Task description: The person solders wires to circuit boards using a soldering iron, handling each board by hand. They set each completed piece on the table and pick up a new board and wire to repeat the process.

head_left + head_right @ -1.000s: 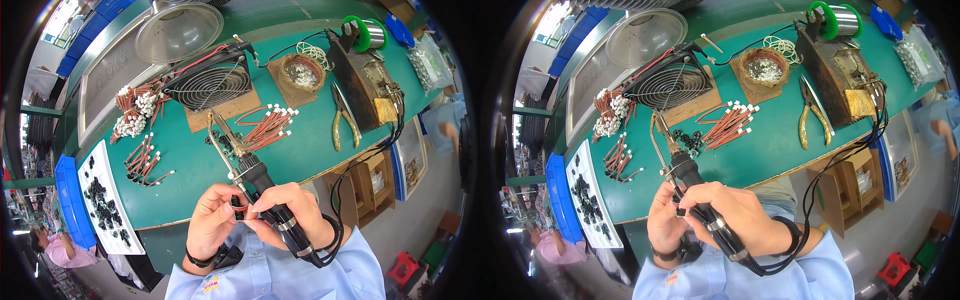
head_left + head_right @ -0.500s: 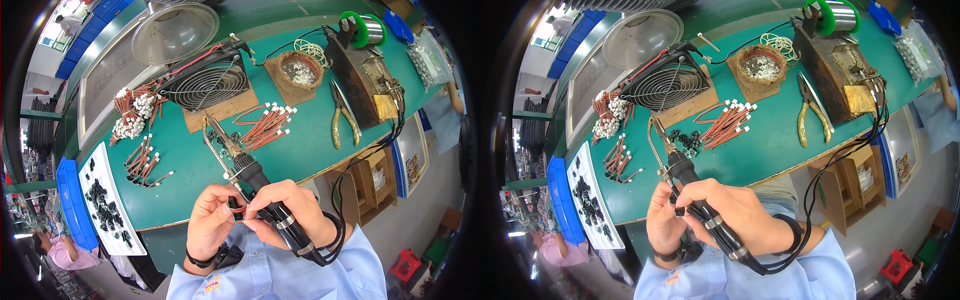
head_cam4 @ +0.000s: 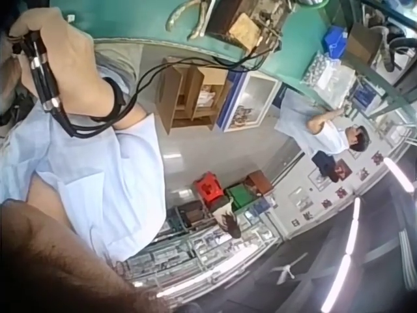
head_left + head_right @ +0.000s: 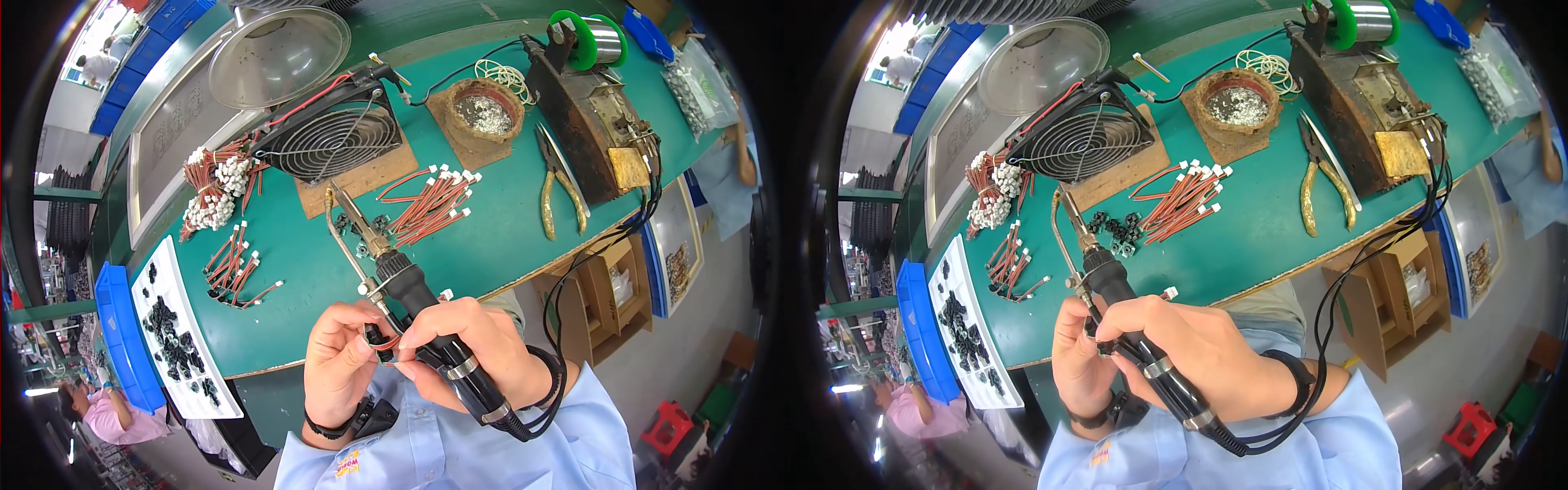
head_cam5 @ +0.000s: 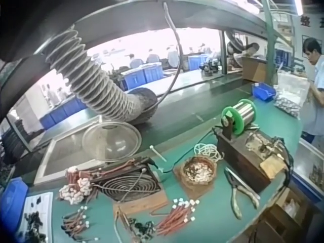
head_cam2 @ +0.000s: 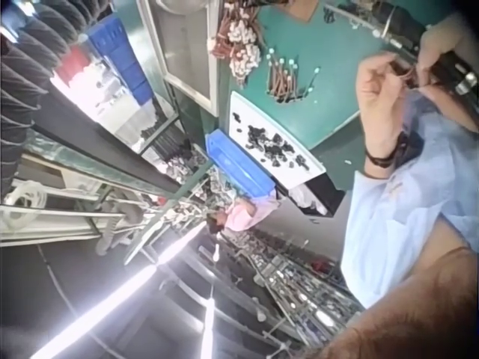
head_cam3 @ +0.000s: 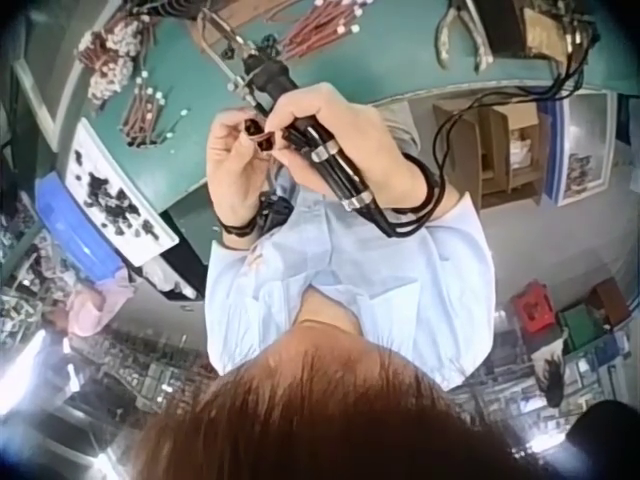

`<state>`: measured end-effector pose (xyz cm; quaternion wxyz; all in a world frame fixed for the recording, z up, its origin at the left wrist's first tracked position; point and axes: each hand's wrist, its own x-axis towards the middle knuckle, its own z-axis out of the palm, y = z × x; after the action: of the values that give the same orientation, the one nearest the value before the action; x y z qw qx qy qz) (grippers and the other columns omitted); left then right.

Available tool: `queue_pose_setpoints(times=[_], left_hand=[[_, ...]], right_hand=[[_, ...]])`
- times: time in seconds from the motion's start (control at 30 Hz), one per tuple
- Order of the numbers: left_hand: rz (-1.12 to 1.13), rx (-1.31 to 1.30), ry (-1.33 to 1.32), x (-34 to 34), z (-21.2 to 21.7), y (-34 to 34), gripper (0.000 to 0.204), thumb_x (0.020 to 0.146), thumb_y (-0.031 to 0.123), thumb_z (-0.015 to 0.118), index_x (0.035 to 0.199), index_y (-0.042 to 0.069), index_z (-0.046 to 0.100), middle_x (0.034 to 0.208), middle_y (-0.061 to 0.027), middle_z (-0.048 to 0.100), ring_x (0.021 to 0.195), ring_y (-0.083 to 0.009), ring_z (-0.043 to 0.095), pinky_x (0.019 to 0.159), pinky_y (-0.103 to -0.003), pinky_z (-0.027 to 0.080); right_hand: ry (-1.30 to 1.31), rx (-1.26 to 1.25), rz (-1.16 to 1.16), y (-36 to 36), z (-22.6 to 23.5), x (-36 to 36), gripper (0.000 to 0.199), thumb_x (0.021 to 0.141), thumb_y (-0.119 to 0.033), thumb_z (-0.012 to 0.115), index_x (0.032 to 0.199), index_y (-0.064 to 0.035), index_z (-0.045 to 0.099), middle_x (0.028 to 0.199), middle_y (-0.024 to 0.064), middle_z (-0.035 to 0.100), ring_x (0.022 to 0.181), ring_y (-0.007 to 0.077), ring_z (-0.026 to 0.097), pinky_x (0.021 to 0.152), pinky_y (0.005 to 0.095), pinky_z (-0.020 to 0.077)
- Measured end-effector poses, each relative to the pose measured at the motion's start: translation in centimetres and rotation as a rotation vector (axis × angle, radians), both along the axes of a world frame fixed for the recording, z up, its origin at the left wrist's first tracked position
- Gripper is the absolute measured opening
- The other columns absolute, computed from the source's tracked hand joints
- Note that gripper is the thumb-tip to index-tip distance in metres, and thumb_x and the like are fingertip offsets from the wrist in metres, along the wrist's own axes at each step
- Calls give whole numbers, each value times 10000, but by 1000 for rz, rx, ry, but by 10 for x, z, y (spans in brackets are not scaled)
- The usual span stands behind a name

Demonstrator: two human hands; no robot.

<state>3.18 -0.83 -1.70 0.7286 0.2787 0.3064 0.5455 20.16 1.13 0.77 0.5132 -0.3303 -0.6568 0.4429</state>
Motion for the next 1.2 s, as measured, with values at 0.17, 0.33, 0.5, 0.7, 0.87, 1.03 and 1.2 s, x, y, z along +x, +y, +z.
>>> queue_pose_setpoints(times=[0.17,0.33,0.5,0.7,0.87,1.03,1.2], left_hand=[[3,-27,16,1,3,0,246,861,125,599,1051,-4,511,948,-105,562,871,-175,566,760,-293,458],[8,-32,36,1,2,0,250,861,124,600,1051,-12,512,941,-101,574,869,-167,574,760,-284,457],[-2,-35,75,-1,3,1,250,860,117,601,1049,-19,511,946,-109,597,874,-167,583,766,-277,455],[-14,-27,64,-1,3,0,253,861,119,602,1047,-26,511,953,-116,606,880,-166,584,768,-279,454],[-14,-38,102,-1,9,0,217,869,100,579,1025,-34,512,980,-132,593,887,-171,571,778,-286,450],[-77,73,155,-6,8,2,158,879,64,531,1000,-29,491,1006,-152,580,895,-183,556,810,-303,438],[-114,42,139,-4,11,4,137,890,55,500,1000,-13,455,1023,-165,580,935,-193,558,841,-317,427]], right_hand=[[3,-1,25,1,-1,1,415,668,78,698,999,-23,469,854,91,615,715,188,644,630,264,496],[11,-14,60,4,1,3,406,678,79,694,999,-25,470,850,84,613,724,182,643,637,261,492],[9,-34,74,6,0,4,402,684,73,697,999,-32,471,845,78,612,720,176,641,634,259,490],[33,-64,65,6,-2,4,408,683,52,717,996,-42,474,844,70,612,713,172,638,627,259,489],[-42,-39,119,10,-3,8,405,677,38,736,982,-44,482,838,65,614,713,178,641,618,260,489],[-90,53,120,13,-3,10,404,671,32,746,972,-47,488,816,61,618,711,180,643,612,260,490],[-63,-1,6,9,-3,6,403,686,52,718,997,-46,483,807,61,627,713,169,644,605,258,493]])
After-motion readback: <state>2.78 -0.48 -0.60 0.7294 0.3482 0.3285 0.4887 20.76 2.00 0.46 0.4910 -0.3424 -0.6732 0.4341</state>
